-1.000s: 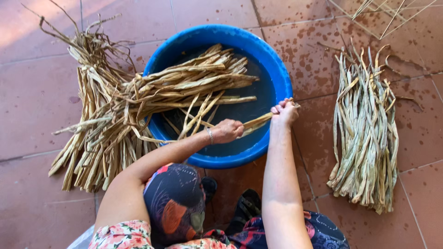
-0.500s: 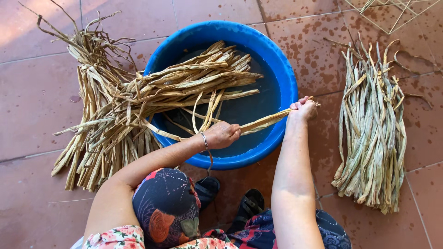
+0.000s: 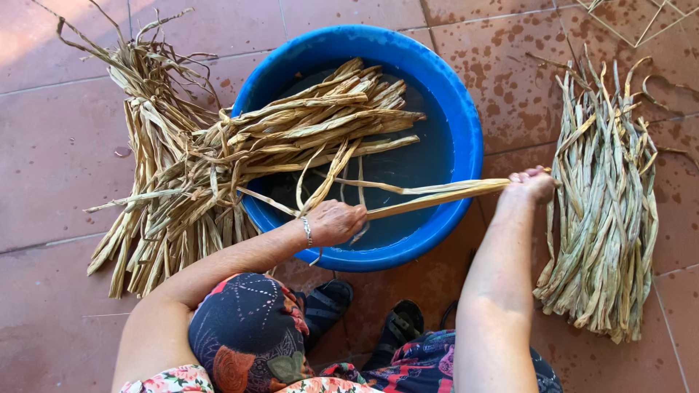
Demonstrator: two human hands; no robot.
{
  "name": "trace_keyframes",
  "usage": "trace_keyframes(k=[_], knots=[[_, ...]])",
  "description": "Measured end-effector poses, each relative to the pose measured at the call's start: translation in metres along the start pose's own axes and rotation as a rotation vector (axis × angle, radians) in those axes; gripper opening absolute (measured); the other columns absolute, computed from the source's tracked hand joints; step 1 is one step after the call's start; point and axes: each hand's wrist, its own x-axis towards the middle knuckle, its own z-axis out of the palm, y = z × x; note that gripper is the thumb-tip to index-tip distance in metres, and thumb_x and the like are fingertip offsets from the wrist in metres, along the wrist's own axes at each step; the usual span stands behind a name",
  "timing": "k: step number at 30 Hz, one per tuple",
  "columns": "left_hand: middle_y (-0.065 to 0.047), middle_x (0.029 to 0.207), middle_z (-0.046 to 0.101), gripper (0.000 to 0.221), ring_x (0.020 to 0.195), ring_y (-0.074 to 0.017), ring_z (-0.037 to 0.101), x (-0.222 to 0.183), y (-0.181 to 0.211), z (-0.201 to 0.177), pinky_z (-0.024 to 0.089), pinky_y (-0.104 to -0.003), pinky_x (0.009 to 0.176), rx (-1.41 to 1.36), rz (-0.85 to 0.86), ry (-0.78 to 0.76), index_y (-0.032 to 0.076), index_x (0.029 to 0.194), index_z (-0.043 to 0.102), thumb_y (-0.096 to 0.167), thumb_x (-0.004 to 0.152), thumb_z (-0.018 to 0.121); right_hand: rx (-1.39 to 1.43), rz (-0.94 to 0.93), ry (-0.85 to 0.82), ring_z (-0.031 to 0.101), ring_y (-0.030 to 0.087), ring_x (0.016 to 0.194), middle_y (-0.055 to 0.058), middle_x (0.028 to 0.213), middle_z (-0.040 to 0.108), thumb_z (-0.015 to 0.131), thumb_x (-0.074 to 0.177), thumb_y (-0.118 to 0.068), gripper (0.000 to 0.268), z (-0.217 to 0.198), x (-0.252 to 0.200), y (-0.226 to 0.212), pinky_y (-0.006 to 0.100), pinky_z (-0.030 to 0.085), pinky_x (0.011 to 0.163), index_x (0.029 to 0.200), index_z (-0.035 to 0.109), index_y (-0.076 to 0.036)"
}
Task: The person sits on a tiled floor and processes dried plant stems by soaking them in a blue basin of water, peeling the outer layers by hand, and placing the processed stems into a pile on the floor.
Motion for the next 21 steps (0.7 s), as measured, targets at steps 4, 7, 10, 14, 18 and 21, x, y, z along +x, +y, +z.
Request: trace_keyframes(k=[4,7,10,14,18,21], knots=[[-0.02,0.07,0.067,0.023,0.072,-0.043,0.067,-0.008,-0.042,0.023,0.051,-0.055,0.068,0.04,-0.057,-0.083,0.008,0.096,0.058,0.027,0.104,0.049,0.039,-0.154,0.0,0.036,0.012,0.043,0.004,0.062,0.05,0.042,0.097,-0.009,0.022,0.005,0.001,-0.038,0.031,0.028,0.038,0.076,0.05,-0.009],[-0.016,0.079,0.07,0.016,0.077,-0.0398,0.07,0.003,-0.088,0.057,0.053,-0.053,0.065,0.098,-0.005,0.051,0.011,0.102,0.063,0.013,0.089,0.054,0.02,-0.293,-0.1,0.04,0.012,0.046,0.004,0.068,0.05,0.049,0.101,-0.017,0.021,0.009,-0.02,-0.049,0.03,0.033,0.038,0.082,0.052,-0.008],[-0.018,0.086,0.073,0.015,0.085,-0.0351,0.073,0.007,-0.119,0.081,0.057,-0.046,0.073,0.415,0.002,0.075,0.008,0.099,0.067,0.013,0.087,0.06,-0.059,-0.395,-0.331,0.043,0.008,0.052,0.001,0.074,0.052,0.05,0.106,-0.025,0.023,0.022,-0.075,-0.028,0.025,0.037,0.041,0.09,0.053,-0.009],[-0.018,0.099,0.075,0.018,0.095,-0.0337,0.074,0.033,-0.105,0.084,0.059,-0.046,0.081,0.517,-0.133,-0.419,0.008,0.098,0.074,0.018,0.089,0.063,-0.312,-0.462,-0.764,0.052,0.007,0.059,-0.001,0.086,0.056,0.061,0.099,-0.003,0.012,0.028,-0.167,0.065,0.022,0.045,0.047,0.103,0.054,-0.013],[-0.017,0.097,0.077,0.019,0.091,-0.0327,0.076,0.06,-0.083,0.048,0.06,-0.043,0.081,0.295,-0.214,-0.132,0.007,0.09,0.078,0.019,0.091,0.063,-0.674,0.002,-0.877,0.057,0.01,0.058,0.003,0.081,0.061,0.063,0.099,-0.008,0.012,-0.005,-0.236,0.165,0.024,0.051,0.049,0.107,0.054,-0.012],[-0.018,0.099,0.071,0.023,0.094,-0.037,0.069,0.076,-0.091,0.02,0.056,-0.048,0.079,0.286,-0.254,0.289,0.004,0.097,0.071,0.022,0.086,0.066,-0.901,0.378,-1.035,0.064,0.016,0.057,0.007,0.078,0.066,0.059,0.093,0.001,0.021,-0.037,-0.267,0.215,0.031,0.051,0.046,0.11,0.056,-0.011]])
